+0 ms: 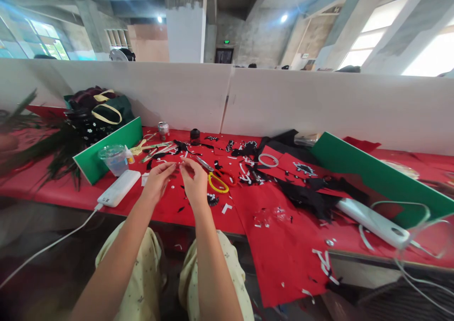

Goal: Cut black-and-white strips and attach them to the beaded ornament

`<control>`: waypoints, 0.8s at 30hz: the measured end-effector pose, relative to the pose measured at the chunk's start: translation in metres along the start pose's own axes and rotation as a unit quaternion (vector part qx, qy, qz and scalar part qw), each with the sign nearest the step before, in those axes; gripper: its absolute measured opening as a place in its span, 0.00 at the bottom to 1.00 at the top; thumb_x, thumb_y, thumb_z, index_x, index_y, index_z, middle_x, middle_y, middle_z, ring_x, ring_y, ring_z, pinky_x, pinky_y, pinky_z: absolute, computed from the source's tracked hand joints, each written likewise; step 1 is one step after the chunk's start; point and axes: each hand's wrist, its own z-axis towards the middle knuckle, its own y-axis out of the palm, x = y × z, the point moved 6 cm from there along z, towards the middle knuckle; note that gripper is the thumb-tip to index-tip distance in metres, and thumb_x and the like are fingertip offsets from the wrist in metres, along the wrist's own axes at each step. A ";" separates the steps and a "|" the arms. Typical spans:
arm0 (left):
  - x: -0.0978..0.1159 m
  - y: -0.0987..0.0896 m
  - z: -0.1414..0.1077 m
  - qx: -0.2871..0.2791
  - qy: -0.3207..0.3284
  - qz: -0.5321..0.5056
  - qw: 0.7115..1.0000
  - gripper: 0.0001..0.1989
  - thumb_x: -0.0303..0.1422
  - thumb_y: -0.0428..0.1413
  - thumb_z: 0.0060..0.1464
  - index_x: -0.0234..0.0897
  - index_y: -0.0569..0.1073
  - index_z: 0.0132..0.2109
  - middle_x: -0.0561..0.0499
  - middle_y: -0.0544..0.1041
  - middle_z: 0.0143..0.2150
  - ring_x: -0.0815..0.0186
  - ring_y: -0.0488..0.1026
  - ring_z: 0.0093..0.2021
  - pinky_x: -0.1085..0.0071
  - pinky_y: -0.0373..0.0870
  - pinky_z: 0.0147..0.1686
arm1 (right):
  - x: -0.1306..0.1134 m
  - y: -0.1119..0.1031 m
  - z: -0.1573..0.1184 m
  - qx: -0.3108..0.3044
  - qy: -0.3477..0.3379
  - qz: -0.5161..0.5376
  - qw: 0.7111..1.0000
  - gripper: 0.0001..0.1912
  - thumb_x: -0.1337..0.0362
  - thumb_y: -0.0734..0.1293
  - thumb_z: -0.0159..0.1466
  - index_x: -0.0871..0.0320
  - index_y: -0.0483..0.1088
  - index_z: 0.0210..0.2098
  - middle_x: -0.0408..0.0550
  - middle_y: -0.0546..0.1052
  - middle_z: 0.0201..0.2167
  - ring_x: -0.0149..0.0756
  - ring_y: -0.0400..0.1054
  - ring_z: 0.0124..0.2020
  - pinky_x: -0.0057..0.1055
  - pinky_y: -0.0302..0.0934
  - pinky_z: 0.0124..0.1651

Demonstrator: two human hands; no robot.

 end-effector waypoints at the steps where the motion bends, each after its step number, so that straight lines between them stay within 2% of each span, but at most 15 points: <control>1: 0.000 0.002 -0.001 -0.007 0.001 0.005 1.000 0.16 0.39 0.65 0.38 0.34 0.77 0.34 0.49 0.77 0.31 0.68 0.72 0.30 0.73 0.67 0.32 | -0.001 0.001 -0.001 -0.007 -0.004 -0.019 1.000 0.11 0.61 0.65 0.57 0.56 0.74 0.38 0.48 0.78 0.37 0.38 0.72 0.39 0.37 0.66 0.46; 5: 0.009 0.003 -0.006 0.006 0.058 0.085 0.995 0.14 0.40 0.62 0.44 0.35 0.76 0.35 0.50 0.77 0.31 0.66 0.72 0.32 0.71 0.67 0.34 | -0.005 0.001 -0.004 0.001 -0.021 -0.080 0.997 0.08 0.63 0.64 0.58 0.55 0.75 0.35 0.47 0.79 0.35 0.39 0.73 0.37 0.37 0.67 0.45; 10: 0.025 0.007 -0.014 0.034 0.169 0.207 0.963 0.11 0.39 0.57 0.51 0.35 0.74 0.35 0.49 0.76 0.33 0.64 0.72 0.34 0.70 0.66 0.35 | -0.008 0.001 -0.005 0.013 -0.029 -0.097 0.995 0.07 0.61 0.64 0.57 0.56 0.72 0.31 0.47 0.78 0.30 0.39 0.73 0.33 0.35 0.67 0.39; 15: 0.035 0.017 -0.026 0.049 0.270 0.325 0.905 0.06 0.34 0.51 0.57 0.38 0.69 0.36 0.49 0.71 0.35 0.65 0.69 0.35 0.70 0.65 0.36 | -0.006 0.005 -0.006 0.009 -0.005 -0.083 0.997 0.07 0.60 0.63 0.57 0.56 0.69 0.31 0.46 0.77 0.29 0.37 0.72 0.31 0.32 0.65 0.36; 18: 0.036 0.022 -0.031 0.060 0.301 0.380 0.873 0.05 0.32 0.48 0.59 0.38 0.68 0.37 0.49 0.69 0.36 0.65 0.67 0.35 0.69 0.64 0.37 | -0.003 0.007 -0.008 0.009 0.018 -0.082 0.996 0.07 0.60 0.62 0.58 0.56 0.67 0.32 0.45 0.76 0.27 0.37 0.72 0.29 0.30 0.63 0.33; 21: 0.036 0.023 -0.033 0.073 0.308 0.380 0.869 0.05 0.30 0.46 0.59 0.39 0.66 0.37 0.48 0.69 0.36 0.63 0.67 0.36 0.69 0.63 0.38 | -0.001 0.009 -0.010 0.017 0.025 -0.100 0.995 0.07 0.59 0.61 0.58 0.55 0.65 0.33 0.43 0.75 0.25 0.36 0.70 0.27 0.30 0.61 0.30; 24: 0.034 0.018 -0.032 0.090 0.290 0.337 0.891 0.04 0.30 0.47 0.58 0.39 0.65 0.36 0.49 0.69 0.35 0.63 0.67 0.37 0.69 0.63 0.39 | -0.001 0.014 -0.011 0.014 0.022 -0.092 0.995 0.06 0.59 0.61 0.58 0.54 0.63 0.33 0.42 0.74 0.25 0.36 0.70 0.27 0.29 0.61 0.31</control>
